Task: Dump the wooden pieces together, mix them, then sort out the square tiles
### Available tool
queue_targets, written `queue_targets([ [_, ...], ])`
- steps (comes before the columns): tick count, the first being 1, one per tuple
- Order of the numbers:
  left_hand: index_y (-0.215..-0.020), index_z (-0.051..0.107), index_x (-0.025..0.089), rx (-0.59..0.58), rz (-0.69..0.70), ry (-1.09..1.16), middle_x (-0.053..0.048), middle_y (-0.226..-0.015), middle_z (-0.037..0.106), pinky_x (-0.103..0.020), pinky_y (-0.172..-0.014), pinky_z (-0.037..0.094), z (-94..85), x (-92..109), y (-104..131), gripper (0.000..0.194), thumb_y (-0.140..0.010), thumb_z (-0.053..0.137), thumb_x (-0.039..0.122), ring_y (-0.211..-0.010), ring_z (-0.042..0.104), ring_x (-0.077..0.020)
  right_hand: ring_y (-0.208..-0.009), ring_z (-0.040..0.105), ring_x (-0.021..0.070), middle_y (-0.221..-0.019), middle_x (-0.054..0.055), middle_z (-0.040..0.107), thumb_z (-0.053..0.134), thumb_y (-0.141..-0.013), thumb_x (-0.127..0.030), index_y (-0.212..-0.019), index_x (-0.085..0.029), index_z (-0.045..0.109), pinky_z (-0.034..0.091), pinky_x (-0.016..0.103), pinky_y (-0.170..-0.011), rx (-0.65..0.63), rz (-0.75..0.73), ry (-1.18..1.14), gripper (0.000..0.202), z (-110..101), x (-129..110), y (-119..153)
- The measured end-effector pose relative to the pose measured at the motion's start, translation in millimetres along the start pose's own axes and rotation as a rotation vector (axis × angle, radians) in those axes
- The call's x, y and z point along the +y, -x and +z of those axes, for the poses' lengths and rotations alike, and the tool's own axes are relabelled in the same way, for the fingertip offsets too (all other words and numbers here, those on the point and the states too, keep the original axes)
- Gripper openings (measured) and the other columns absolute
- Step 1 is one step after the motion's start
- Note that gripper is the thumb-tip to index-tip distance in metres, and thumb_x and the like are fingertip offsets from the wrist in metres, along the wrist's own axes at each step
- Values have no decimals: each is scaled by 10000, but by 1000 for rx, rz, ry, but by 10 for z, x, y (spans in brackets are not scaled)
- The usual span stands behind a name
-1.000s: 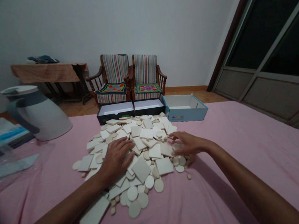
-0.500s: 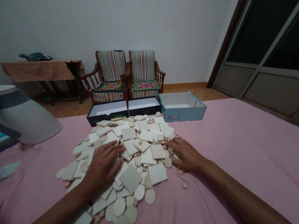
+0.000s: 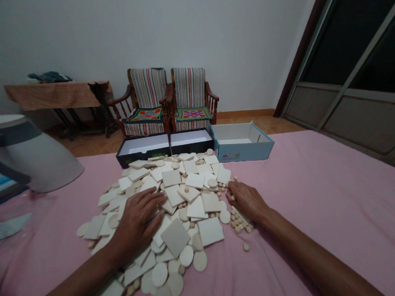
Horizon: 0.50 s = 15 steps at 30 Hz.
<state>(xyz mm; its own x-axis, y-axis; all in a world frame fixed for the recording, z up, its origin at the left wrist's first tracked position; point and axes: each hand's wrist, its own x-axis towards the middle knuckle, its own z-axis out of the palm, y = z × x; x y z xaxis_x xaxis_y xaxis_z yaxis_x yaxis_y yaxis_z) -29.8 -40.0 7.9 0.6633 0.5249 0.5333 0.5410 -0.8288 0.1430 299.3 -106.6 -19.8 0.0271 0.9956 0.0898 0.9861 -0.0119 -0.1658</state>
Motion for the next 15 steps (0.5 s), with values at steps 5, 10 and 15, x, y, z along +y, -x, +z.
queue_targets([
  [5,-1114,592,202,-1,-2,-13,-66,-1142,647,-482,-952,385,17,-9,1,266,-864,506,237,-1174,490,-269,-644,568,152,-750,33,651,420,-886,-320,-869,-199,495,321,231,-563,62,68,-200,144,-117,118,-164],
  [10,-1110,592,203,13,9,-11,-67,-1140,646,-479,-944,393,22,-13,-2,264,-863,504,237,-1167,494,-269,-667,560,152,-725,32,641,506,-839,-298,-759,-181,535,343,232,-596,216,28,-301,145,-259,-226,-619],
  [15,-1117,584,201,16,22,-16,-68,-1135,649,-475,-947,396,16,-16,1,268,-863,508,237,-1171,495,-267,-748,584,150,-795,37,661,528,-849,-350,-793,-175,589,373,238,-660,314,-88,-423,194,-389,-903,-999],
])
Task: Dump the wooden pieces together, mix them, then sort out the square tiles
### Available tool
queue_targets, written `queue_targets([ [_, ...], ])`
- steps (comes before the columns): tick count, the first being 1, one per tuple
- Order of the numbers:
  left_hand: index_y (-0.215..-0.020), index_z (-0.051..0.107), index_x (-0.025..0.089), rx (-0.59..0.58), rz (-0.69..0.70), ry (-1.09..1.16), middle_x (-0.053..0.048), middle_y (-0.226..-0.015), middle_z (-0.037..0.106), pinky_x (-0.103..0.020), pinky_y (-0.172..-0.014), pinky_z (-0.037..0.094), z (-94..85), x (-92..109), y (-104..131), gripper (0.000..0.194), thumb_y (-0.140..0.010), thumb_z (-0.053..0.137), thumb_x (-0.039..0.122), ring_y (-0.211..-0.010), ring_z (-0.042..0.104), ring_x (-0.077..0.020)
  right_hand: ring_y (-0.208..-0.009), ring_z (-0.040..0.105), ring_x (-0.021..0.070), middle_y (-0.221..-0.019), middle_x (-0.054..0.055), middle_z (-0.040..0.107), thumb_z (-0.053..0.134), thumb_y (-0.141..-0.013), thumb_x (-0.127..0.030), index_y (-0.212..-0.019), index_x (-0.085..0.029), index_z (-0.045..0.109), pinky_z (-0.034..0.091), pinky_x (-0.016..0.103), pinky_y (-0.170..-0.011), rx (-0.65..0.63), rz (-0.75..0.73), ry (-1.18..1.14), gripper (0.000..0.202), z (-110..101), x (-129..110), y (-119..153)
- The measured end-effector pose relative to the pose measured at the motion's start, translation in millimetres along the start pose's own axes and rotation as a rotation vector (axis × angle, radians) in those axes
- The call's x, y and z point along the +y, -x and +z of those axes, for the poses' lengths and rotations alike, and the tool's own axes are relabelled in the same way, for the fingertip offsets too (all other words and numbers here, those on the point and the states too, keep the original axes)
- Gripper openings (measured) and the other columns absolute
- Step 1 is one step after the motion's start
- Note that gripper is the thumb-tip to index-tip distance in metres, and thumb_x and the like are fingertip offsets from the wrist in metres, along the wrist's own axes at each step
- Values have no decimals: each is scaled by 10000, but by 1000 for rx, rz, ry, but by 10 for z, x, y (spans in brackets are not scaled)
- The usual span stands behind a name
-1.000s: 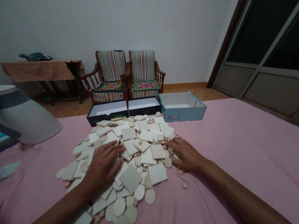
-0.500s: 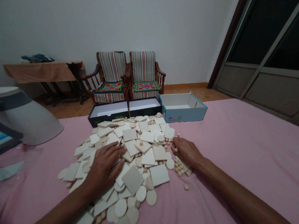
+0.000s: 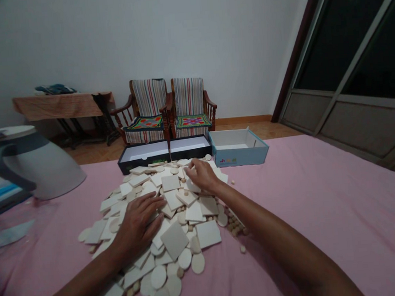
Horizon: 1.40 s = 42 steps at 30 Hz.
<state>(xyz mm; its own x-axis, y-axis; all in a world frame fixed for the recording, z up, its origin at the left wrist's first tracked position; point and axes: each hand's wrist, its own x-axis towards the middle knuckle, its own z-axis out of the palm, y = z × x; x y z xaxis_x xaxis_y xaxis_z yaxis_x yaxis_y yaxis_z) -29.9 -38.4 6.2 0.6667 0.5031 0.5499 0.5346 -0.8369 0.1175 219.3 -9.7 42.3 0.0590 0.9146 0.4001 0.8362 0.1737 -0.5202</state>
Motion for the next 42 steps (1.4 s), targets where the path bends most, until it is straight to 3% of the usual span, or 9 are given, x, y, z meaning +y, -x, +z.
queue_targets([
  [4,-1128,570,201,-2,0,-8,-62,-1148,645,-477,-947,397,4,-8,8,270,-869,506,232,-1177,486,-264,-734,604,137,-818,29,679,501,-861,-462,-859,-182,622,398,228,-647,-33,-31,-132,305,-70,-36,-128],
  [10,-1127,571,208,6,-7,-9,-61,-1139,648,-481,-947,394,18,-9,6,270,-865,511,231,-1170,492,-264,-769,607,182,-804,60,678,545,-823,-359,-799,-153,653,396,256,-668,31,316,211,234,-224,824,12],
  [14,-1121,578,206,-5,-8,-2,-64,-1139,649,-480,-949,392,18,-9,-5,268,-863,509,226,-1174,494,-265,-749,604,181,-827,65,679,563,-798,-403,-832,-144,662,415,252,-632,-58,363,114,279,-73,1102,168],
  [21,-1099,591,191,8,-9,-8,-76,-1106,659,-481,-939,402,6,10,-21,258,-857,505,224,-1150,514,-266,-641,600,149,-857,46,682,665,-658,-300,-926,-138,636,431,217,-508,-5,514,-171,315,66,1135,296],
  [28,-1104,587,193,-47,-43,-12,-83,-1117,649,-504,-943,402,-14,60,-41,270,-850,505,228,-1161,506,-279,-801,611,192,-875,68,678,584,-725,-353,-880,-131,642,490,293,-700,150,334,-204,276,-47,902,227],
  [33,-1104,584,200,-22,-36,-10,-76,-1123,650,-499,-953,397,3,65,-26,267,-847,514,227,-1168,505,-276,-847,628,174,-957,78,688,529,-813,-427,-972,-143,644,493,294,-758,55,93,-452,346,-217,518,128],
  [36,-1099,584,196,-17,-29,-27,-73,-1124,651,-497,-947,402,18,53,-19,255,-862,501,234,-1166,506,-274,-755,613,161,-840,56,691,525,-814,-320,-886,-151,667,467,270,-693,54,124,-190,231,-383,661,196],
  [39,-1099,585,196,-17,-23,-39,-71,-1126,652,-499,-943,404,29,41,-17,250,-873,488,242,-1162,508,-274,-698,579,155,-745,42,666,558,-744,-207,-769,-151,667,409,245,-626,-150,233,183,125,-496,976,360],
  [42,-1105,580,201,-3,-7,-38,-66,-1120,655,-496,-942,405,40,30,-16,251,-875,488,245,-1160,510,-268,-691,561,151,-768,46,656,627,-640,-148,-758,-144,663,372,231,-594,-309,264,304,124,-488,1198,513],
])
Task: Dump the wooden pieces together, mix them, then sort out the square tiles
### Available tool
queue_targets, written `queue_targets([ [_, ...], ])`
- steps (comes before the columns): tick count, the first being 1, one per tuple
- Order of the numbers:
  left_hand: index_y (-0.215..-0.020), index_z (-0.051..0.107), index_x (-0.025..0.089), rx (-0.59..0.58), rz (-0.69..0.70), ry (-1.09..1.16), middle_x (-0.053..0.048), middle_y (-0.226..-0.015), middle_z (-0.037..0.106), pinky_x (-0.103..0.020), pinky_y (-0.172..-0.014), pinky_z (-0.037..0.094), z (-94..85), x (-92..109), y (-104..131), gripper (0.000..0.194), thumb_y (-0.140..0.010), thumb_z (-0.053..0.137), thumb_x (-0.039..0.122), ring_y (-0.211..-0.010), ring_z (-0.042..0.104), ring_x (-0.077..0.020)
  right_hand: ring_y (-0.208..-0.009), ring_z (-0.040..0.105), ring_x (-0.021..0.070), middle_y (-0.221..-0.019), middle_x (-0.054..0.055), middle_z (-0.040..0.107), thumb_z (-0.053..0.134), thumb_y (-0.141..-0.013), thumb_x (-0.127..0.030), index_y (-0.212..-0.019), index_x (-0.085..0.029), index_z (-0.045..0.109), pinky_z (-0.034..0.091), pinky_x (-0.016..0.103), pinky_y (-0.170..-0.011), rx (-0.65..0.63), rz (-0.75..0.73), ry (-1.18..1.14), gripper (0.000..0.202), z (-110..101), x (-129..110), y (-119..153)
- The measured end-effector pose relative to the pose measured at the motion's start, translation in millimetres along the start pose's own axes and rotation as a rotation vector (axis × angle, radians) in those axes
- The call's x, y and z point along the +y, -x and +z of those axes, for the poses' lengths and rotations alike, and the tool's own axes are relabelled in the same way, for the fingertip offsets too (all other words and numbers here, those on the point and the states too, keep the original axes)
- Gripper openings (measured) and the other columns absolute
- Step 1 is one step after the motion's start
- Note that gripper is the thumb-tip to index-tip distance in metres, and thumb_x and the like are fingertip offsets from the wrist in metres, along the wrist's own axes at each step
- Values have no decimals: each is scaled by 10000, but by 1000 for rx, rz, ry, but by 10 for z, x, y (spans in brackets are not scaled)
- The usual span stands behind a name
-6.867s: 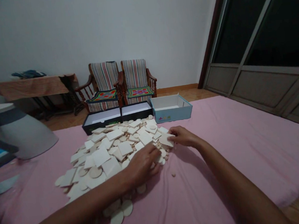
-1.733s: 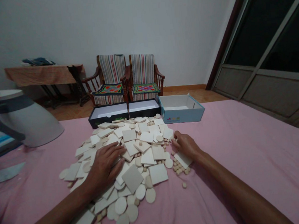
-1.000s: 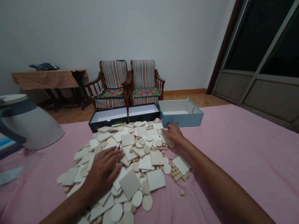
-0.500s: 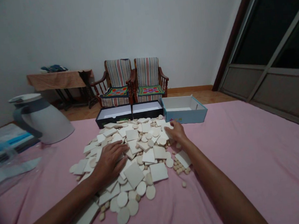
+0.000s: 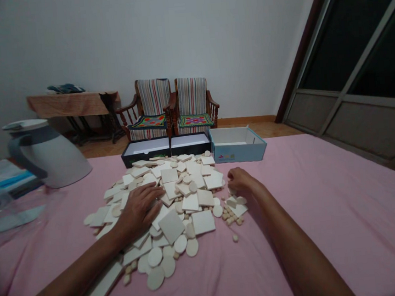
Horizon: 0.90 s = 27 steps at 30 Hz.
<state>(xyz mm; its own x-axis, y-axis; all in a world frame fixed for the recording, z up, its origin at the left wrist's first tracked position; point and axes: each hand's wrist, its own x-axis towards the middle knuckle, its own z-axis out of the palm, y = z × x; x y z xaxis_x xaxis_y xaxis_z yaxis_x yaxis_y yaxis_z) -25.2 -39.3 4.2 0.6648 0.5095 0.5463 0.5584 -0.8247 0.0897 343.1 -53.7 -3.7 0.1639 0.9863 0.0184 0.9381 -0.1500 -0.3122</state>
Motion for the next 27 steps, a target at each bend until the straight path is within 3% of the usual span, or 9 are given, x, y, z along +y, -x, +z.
queue_targets([
  [8,-1112,578,201,-8,6,-19,-65,-1130,655,-478,-955,391,2,-8,1,256,-882,480,257,-1168,505,-259,-713,551,128,-870,25,642,639,-606,-119,-1131,-167,546,368,204,-607,-34,-48,-151,536,226,-82,-1],
  [14,-1112,583,207,-8,5,-11,-61,-1127,660,-473,-948,394,-6,-10,2,261,-880,475,256,-1165,511,-265,-710,519,135,-840,30,629,615,-638,-206,-875,-166,579,335,215,-592,47,-36,-134,243,299,-213,-3],
  [20,-1107,594,200,-1,3,2,-69,-1118,661,-476,-955,392,-2,-11,1,266,-875,475,250,-1168,510,-267,-703,526,148,-775,25,625,628,-644,-263,-749,-171,584,329,229,-569,72,22,-78,147,180,-244,5],
  [23,-1112,592,195,-5,6,-6,-67,-1124,660,-475,-960,389,2,-11,-4,266,-879,471,244,-1176,501,-266,-706,558,156,-777,29,629,632,-665,-277,-775,-165,587,381,235,-571,153,47,-247,163,97,-305,29],
  [27,-1111,597,195,-11,4,-9,-71,-1127,658,-478,-956,392,2,-13,0,270,-880,466,246,-1174,502,-269,-685,611,145,-963,66,645,586,-748,-333,-999,-166,586,471,253,-554,133,-145,-706,302,30,-479,70],
])
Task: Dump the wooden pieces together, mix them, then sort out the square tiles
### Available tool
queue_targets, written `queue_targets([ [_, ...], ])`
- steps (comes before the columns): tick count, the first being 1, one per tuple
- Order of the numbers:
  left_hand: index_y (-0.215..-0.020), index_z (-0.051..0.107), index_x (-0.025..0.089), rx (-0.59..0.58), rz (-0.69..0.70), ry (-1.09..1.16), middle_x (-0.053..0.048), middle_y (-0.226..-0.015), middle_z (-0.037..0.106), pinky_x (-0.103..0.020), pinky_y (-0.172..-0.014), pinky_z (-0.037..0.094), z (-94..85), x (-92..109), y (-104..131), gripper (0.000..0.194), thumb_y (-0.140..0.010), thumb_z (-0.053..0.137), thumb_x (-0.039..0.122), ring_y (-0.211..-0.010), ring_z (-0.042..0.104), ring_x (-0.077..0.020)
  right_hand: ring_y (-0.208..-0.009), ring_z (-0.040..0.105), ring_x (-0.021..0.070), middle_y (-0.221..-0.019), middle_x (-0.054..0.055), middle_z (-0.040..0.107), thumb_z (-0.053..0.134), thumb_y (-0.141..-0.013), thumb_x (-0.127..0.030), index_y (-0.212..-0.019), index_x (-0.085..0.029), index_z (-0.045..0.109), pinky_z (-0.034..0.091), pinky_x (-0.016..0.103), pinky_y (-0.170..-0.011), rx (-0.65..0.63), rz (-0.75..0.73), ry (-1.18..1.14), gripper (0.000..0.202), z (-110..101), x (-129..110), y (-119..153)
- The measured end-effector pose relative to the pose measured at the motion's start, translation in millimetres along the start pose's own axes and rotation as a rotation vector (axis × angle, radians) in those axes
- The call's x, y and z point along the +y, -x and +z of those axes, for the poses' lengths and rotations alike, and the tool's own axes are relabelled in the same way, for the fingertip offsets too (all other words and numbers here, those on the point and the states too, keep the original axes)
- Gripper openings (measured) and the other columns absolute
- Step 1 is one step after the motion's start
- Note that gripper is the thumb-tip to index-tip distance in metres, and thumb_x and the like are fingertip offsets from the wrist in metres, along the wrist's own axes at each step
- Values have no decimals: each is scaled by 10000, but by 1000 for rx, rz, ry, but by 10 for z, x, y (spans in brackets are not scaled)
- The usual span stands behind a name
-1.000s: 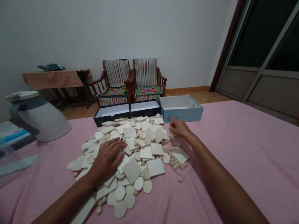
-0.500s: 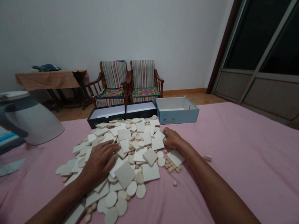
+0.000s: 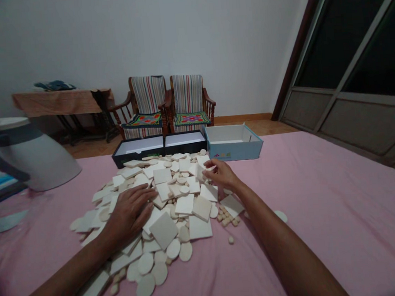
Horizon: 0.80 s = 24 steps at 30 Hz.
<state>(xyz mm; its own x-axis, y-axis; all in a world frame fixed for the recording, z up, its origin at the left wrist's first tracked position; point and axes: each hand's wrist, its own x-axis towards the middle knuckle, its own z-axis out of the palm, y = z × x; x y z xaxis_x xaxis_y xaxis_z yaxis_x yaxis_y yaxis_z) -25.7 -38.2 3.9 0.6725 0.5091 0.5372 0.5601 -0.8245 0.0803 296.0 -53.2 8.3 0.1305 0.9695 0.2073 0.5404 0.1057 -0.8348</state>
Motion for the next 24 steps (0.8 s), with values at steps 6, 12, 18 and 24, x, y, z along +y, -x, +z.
queue_targets([
  [6,-1122,598,203,-4,1,11,-67,-1128,661,-476,-972,384,-11,3,1,283,-879,466,265,-1182,503,-265,-634,624,136,-791,48,665,557,-789,-302,-855,-149,629,459,228,-543,-33,-3,80,182,-255,-130,86],
  [12,-1107,595,204,1,7,-1,-60,-1126,666,-482,-957,386,-11,1,-20,274,-883,456,276,-1172,510,-272,-626,569,157,-735,70,660,586,-775,-331,-724,-169,634,372,264,-557,-324,126,703,176,-860,32,549],
  [18,-1132,582,212,-15,23,-7,-66,-1158,650,-489,-964,380,6,-36,-28,290,-886,463,309,-1186,504,-277,-655,550,179,-798,66,645,701,-614,-324,-735,-206,594,333,273,-538,-418,358,893,200,-1176,266,1036],
  [24,-1137,572,210,22,22,-16,-84,-1260,582,-481,-952,386,-93,-1,-110,296,-909,454,359,-1175,504,-277,-678,537,167,-790,57,621,588,-613,-142,-733,-208,573,351,269,-584,-433,302,836,138,-1268,356,1213],
])
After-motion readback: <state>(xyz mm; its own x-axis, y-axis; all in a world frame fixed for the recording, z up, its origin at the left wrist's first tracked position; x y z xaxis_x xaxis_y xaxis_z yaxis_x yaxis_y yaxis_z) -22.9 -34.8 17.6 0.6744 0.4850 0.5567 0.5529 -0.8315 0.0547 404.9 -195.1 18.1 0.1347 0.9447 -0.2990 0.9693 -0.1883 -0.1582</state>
